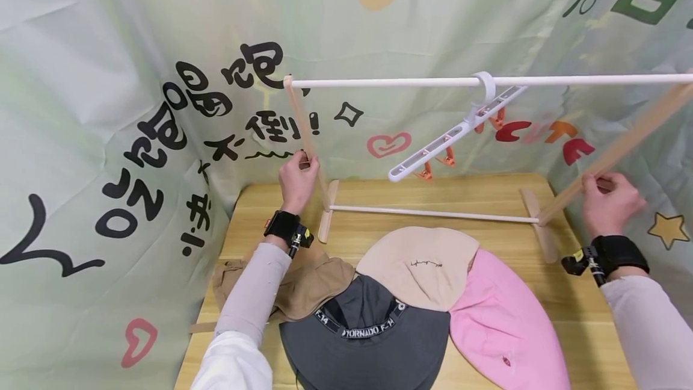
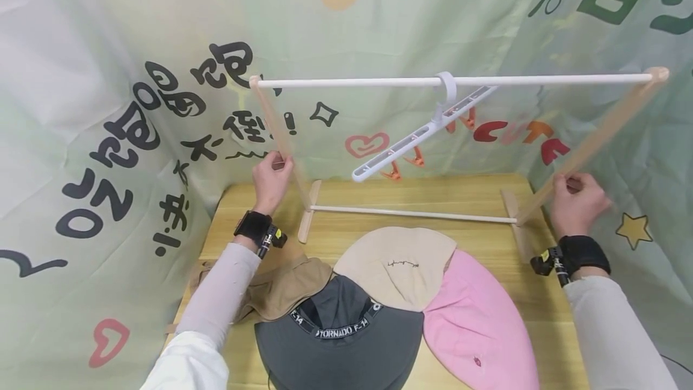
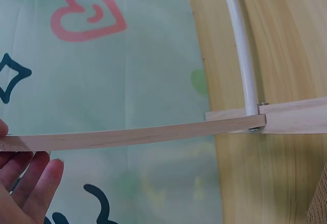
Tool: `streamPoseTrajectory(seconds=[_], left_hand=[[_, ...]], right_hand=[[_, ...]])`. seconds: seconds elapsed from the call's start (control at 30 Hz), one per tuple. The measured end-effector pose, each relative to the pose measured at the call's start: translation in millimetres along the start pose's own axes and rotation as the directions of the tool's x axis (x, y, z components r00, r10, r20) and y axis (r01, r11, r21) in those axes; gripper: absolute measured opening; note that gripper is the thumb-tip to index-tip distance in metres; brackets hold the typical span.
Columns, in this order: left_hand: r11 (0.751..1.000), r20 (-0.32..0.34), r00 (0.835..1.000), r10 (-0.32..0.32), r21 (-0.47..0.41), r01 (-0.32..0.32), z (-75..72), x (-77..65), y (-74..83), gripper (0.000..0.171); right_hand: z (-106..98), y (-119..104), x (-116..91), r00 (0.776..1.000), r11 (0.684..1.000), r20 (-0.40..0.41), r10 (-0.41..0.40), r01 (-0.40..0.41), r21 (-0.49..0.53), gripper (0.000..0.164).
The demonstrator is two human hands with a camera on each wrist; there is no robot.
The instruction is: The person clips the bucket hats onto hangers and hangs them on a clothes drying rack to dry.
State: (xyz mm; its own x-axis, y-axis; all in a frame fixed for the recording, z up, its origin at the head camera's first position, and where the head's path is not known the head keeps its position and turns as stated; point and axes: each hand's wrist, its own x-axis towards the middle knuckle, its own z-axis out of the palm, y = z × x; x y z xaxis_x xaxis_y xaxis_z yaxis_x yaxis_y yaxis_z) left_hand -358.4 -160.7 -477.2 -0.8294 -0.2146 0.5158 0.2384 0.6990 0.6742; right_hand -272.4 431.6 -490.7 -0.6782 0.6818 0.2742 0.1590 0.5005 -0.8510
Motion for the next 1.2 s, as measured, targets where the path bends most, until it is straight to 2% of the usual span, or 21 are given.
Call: streamPoseTrajectory(seconds=[0.17, 0.4, 0.57, 0.87, 1.07, 1.2], left_hand=[[1.0, -0.013, 1.0, -0.004, 0.004, 0.004, -6.8, 1.2, -6.1, 0.018], [0.999, -0.038, 0.999, -0.034, -0.005, 0.034, -16.6, 4.4, -14.2, 0.017], [0.999, -0.043, 0.998, -0.042, -0.017, 0.042, -21.9, 7.4, -19.4, 0.016], [0.998, -0.045, 0.998, -0.053, 0.031, 0.054, -27.3, 9.7, -28.2, 0.017], [0.997, -0.014, 0.999, -0.048, 0.064, 0.049, -31.9, 8.0, -42.3, 0.017], [0.995, -0.011, 0.999, -0.045, 0.087, 0.046, -33.9, 9.1, -47.6, 0.016]], right_hand=[[9, -7, 0, 1.0, 1.0, 0.024, 0.009, -0.009, 0.018, 0.035], [21, -20, -1, 0.996, 1.0, 0.094, 0.0, 0.001, -0.009, 0.043], [30, -25, -1, 0.996, 0.999, 0.091, -0.02, 0.022, -0.024, 0.043], [46, -28, 0, 0.994, 0.998, 0.093, -0.054, 0.057, -0.025, 0.047], [57, -36, -2, 0.994, 0.997, 0.112, -0.016, 0.024, -0.077, 0.049], [63, -38, -2, 0.994, 0.995, 0.103, -0.029, 0.039, -0.096, 0.047]])
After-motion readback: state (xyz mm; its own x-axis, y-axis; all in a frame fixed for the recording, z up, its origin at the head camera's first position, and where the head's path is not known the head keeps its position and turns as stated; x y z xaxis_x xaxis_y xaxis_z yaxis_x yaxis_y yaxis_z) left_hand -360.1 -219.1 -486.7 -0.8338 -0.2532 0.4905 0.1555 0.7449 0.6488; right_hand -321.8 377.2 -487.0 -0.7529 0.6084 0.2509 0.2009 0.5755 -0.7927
